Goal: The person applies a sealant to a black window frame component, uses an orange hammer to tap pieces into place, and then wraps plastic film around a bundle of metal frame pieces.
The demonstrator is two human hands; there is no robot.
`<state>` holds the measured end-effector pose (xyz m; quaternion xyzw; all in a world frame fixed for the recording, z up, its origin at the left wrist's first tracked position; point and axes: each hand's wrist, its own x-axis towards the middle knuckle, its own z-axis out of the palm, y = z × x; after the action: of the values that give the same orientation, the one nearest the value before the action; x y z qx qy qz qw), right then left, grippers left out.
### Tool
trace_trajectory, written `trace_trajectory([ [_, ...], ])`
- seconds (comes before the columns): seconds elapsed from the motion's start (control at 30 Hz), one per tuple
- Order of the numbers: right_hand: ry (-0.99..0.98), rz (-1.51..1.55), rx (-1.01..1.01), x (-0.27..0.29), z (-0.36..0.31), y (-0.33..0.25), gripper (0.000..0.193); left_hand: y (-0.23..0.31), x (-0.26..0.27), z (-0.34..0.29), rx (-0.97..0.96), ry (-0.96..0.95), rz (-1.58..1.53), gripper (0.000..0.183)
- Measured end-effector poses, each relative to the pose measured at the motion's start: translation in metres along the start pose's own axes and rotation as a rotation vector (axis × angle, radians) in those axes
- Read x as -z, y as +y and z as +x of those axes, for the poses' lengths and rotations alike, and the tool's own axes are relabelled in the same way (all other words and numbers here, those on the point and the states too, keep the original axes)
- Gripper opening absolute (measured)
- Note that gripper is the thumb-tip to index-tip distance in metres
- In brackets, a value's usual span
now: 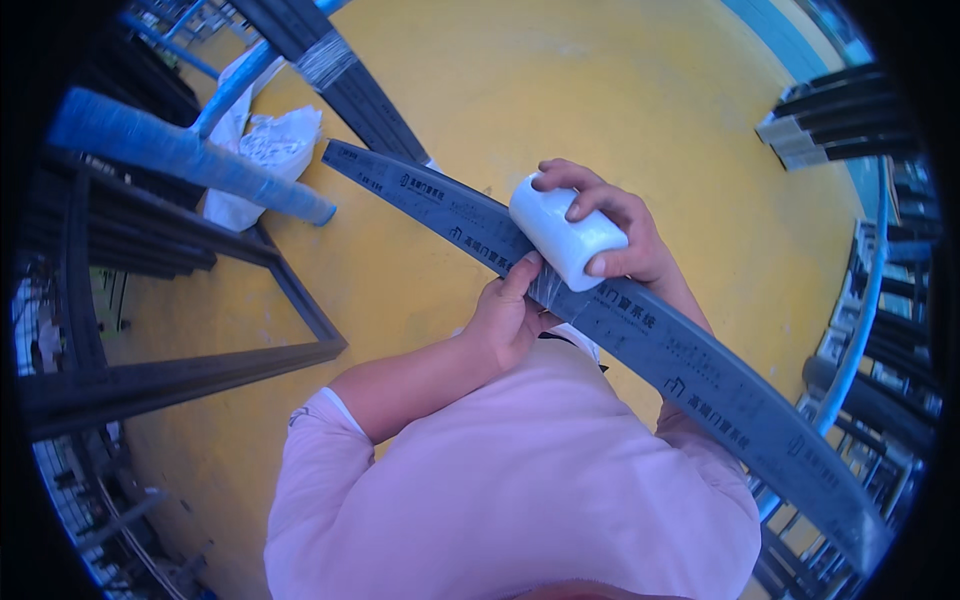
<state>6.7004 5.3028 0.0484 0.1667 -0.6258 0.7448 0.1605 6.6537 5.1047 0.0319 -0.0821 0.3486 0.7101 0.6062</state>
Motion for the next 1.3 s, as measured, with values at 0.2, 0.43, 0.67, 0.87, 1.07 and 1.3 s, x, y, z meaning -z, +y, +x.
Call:
trace_trajectory([
  [0.2, -0.345, 0.163, 0.197, 0.042, 0.032, 0.005, 0.045, -0.007, -0.034, 0.015, -0.176, 0.160, -0.034, 0.054],
  [0.43, -1.170, 0.374, 0.147, 0.087, 0.112, -0.028, 0.032, -0.009, -0.051, 0.055, -0.348, 0.066, 0.153, 0.042],
  [0.67, -1.422, 0.462, 0.119, 0.096, 0.119, -0.039, 0.032, 0.001, -0.052, 0.034, 0.026, 0.079, -0.118, 0.044],
  [0.87, -1.522, 0.631, 0.073, 0.093, 0.130, -0.021, 0.036, 0.106, -0.057, 0.002, -0.416, 0.096, 1.082, 0.069],
  [1.07, -1.588, 0.678, -0.024, 0.087, 0.137, -0.014, 0.041, 0.087, -0.039, 0.095, -0.013, -0.399, 0.777, 0.106],
  [1.3, -1.562, 0.452, 0.037, 0.116, 0.167, -0.026, 0.049, 0.086, -0.045, 0.079, -0.221, -0.281, 0.856, 0.115],
])
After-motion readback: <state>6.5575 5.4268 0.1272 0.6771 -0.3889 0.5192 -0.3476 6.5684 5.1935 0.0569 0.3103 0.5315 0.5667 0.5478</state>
